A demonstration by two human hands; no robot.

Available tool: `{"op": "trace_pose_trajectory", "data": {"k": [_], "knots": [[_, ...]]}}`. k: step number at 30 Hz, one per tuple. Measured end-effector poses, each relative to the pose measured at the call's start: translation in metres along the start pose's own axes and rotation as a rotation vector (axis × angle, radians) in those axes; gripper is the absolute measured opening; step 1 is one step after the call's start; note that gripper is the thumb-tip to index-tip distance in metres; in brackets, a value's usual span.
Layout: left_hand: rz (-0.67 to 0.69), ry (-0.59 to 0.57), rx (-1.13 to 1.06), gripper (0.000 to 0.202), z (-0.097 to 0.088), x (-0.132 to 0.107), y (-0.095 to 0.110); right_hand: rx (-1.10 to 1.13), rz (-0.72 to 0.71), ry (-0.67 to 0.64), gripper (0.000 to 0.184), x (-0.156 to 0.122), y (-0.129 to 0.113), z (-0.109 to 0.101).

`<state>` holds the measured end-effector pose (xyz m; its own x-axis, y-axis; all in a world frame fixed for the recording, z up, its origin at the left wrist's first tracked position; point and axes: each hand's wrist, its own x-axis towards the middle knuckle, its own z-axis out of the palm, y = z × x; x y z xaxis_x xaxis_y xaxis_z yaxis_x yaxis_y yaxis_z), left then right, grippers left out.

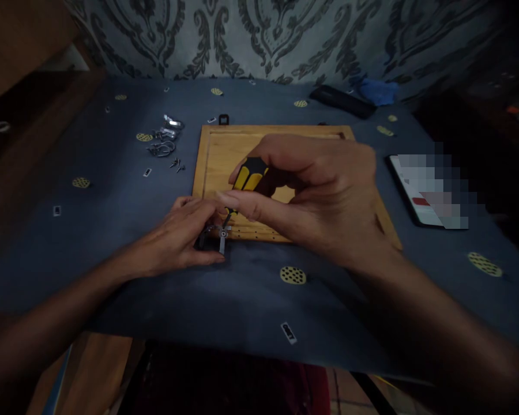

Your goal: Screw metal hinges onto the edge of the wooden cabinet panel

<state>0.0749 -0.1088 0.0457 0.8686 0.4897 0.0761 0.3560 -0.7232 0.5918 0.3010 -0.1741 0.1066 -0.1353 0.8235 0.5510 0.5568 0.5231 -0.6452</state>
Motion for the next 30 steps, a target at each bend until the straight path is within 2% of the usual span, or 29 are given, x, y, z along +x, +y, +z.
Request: {"op": "trace_pose_trajectory", "data": {"k": [3,8,12,18,24,27,30], "knots": [[0.01,-0.006,-0.001,0.034,-0.002,0.0004,0.0024,0.027,0.006,-0.018,0.048,0.0003,0.0009,0.0011],[-0.029,-0.044,-0.007,0.033,-0.0064,0.0033,0.0074,0.067,0.023,-0.075,0.042,0.0013,0.0015,0.0016],[-0.005,-0.028,0.006,0.031,-0.0051,0.003,0.0065,0.126,0.05,-0.094,0.04,0.0017,0.0032,0.0028],[0.023,-0.017,0.01,0.039,-0.003,0.0016,0.0034,0.064,-0.041,-0.09,0.029,0.0008,0.0055,0.0019],[0.016,-0.03,0.013,0.043,-0.0025,0.0008,0.0021,0.143,-0.026,-0.088,0.039,0.0026,0.0069,0.0034],[0.011,-0.033,0.014,0.04,-0.0034,0.0012,0.0031,0.239,0.036,-0.169,0.034,0.0049,0.0054,0.0009],[-0.019,-0.038,-0.007,0.042,-0.0051,0.0026,0.0052,0.29,0.089,-0.262,0.02,0.0062,0.0038,-0.0046]]}}
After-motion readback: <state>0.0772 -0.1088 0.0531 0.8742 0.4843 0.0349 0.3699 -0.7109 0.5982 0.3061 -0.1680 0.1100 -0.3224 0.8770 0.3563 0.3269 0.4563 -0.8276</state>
